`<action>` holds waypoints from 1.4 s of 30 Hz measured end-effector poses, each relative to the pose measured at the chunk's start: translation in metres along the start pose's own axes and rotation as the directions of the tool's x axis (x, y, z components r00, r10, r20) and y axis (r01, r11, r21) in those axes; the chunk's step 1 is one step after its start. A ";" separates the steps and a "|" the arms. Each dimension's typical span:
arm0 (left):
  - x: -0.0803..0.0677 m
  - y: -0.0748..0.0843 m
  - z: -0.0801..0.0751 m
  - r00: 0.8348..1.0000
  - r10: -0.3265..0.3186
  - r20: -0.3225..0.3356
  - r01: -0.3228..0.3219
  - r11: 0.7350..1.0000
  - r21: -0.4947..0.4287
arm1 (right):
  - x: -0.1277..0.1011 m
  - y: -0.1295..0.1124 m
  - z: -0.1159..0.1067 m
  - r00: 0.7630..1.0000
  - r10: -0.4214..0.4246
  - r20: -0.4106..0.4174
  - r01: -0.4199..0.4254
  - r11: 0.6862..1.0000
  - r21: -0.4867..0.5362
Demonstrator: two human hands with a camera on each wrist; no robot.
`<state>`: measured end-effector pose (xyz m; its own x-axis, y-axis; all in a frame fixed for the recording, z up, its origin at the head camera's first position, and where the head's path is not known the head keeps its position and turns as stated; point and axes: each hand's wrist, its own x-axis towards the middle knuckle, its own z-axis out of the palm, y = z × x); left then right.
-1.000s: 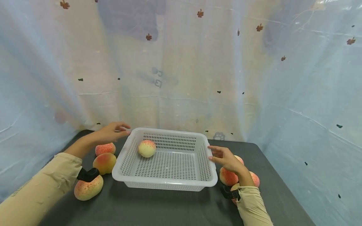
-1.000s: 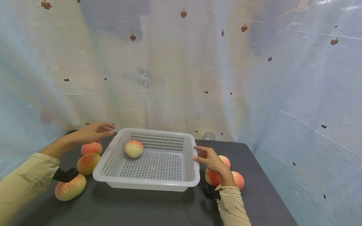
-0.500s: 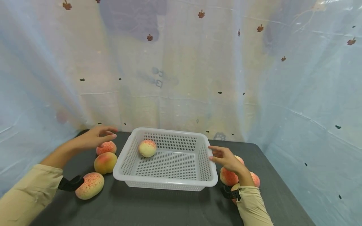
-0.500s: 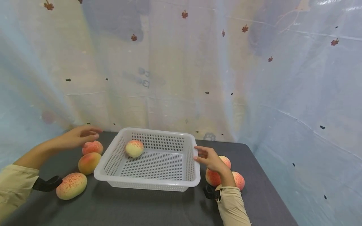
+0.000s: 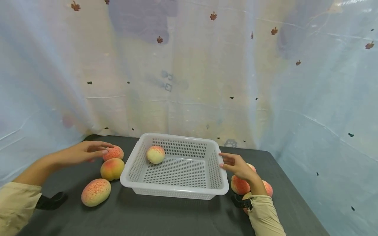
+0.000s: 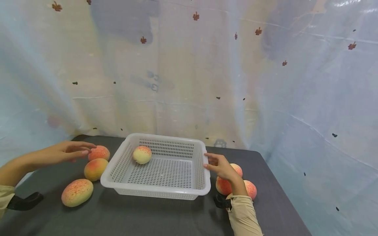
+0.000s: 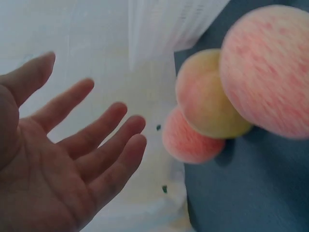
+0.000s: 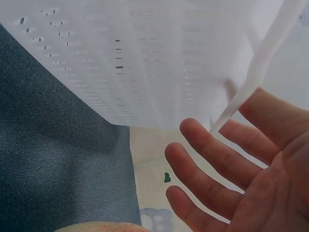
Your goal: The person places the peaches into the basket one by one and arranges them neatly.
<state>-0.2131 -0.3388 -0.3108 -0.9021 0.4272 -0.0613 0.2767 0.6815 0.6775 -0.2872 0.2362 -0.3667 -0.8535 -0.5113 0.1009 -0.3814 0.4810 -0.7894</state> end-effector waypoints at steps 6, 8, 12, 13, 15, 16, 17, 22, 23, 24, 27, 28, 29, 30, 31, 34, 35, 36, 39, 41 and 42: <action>-0.014 -0.014 -0.001 0.985 -0.051 0.166 0.060 0.997 -0.049 | 0.000 0.001 -0.001 1.000 -0.010 -0.007 0.010 1.000 -0.006; -0.019 -0.020 -0.001 0.974 -0.065 0.219 0.084 0.993 -0.080 | 0.000 0.001 -0.002 1.000 -0.011 -0.009 0.011 1.000 -0.010; -0.026 -0.032 0.001 0.951 -0.052 0.304 0.103 0.982 -0.156 | 0.000 0.001 -0.002 1.000 -0.008 -0.009 0.007 1.000 -0.009; -0.028 -0.035 0.001 0.947 -0.045 0.319 0.105 0.979 -0.175 | 0.000 0.001 -0.002 1.000 -0.007 -0.011 0.007 1.000 -0.011; -0.030 -0.039 0.004 0.938 -0.040 0.345 0.114 0.974 -0.196 | 0.001 0.001 -0.002 1.000 -0.010 -0.011 0.010 1.000 -0.009; -0.031 -0.040 0.005 0.934 -0.050 0.354 0.124 0.974 -0.189 | 0.001 0.001 -0.002 1.000 -0.008 -0.012 0.008 1.000 -0.008; -0.032 -0.041 0.006 0.931 -0.057 0.362 0.132 0.973 -0.188 | 0.001 0.000 -0.001 1.000 -0.009 -0.011 0.009 1.000 -0.008; -0.034 -0.046 0.014 0.917 -0.071 0.393 0.168 0.961 -0.220 | 0.002 -0.001 0.001 1.000 -0.002 -0.004 0.002 1.000 0.002; -0.034 -0.047 0.015 0.914 -0.071 0.400 0.174 0.958 -0.228 | 0.002 0.000 0.002 1.000 0.001 -0.003 -0.001 1.000 0.004; -0.034 -0.048 0.016 0.913 -0.063 0.404 0.171 0.956 -0.239 | 0.002 -0.001 0.002 1.000 0.006 -0.003 -0.006 1.000 0.008; -0.034 -0.050 0.020 0.908 -0.042 0.417 0.163 0.952 -0.260 | 0.001 0.000 0.003 1.000 0.019 -0.007 -0.019 1.000 0.012; -0.033 -0.051 0.021 0.905 -0.038 0.423 0.162 0.951 -0.262 | 0.001 0.000 0.003 1.000 0.019 -0.007 -0.019 1.000 0.013; -0.033 -0.052 0.022 0.904 -0.040 0.426 0.166 0.951 -0.262 | 0.001 0.000 0.003 1.000 0.015 -0.005 -0.015 1.000 0.014; -0.033 -0.052 0.023 0.902 -0.035 0.430 0.164 0.950 -0.267 | 0.001 0.000 0.003 1.000 0.012 -0.004 -0.012 1.000 0.013; -0.032 -0.054 0.024 0.898 -0.032 0.439 0.165 0.949 -0.269 | 0.001 0.000 0.003 1.000 0.008 -0.004 -0.008 1.000 0.012; -0.032 -0.058 0.027 0.891 -0.018 0.453 0.163 0.945 -0.282 | 0.000 -0.001 0.003 1.000 0.000 0.003 0.000 1.000 0.015; -0.031 -0.060 0.028 0.891 -0.015 0.454 0.165 0.942 -0.292 | 0.000 -0.001 0.003 1.000 -0.003 0.006 0.003 1.000 0.016; -0.031 -0.061 0.029 0.890 -0.004 0.456 0.161 0.939 -0.305 | -0.001 -0.001 0.003 1.000 -0.001 0.007 0.001 1.000 0.017; -0.030 -0.065 0.031 0.887 0.001 0.461 0.176 0.923 -0.341 | -0.002 -0.002 0.003 1.000 -0.002 0.011 0.002 1.000 0.017; -0.030 -0.067 0.032 0.886 0.007 0.465 0.184 0.913 -0.365 | -0.002 -0.002 0.003 1.000 -0.001 0.010 0.000 1.000 0.021; -0.030 -0.067 0.032 0.885 0.015 0.466 0.183 0.907 -0.378 | -0.002 -0.002 0.002 1.000 0.001 0.009 -0.001 1.000 0.023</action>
<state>-0.1941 -0.3786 -0.3781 -0.6395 0.6653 -0.3854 -0.0397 0.4720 0.8807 -0.2838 0.2347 -0.3671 -0.8507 -0.5170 0.0948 -0.3721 0.4649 -0.8034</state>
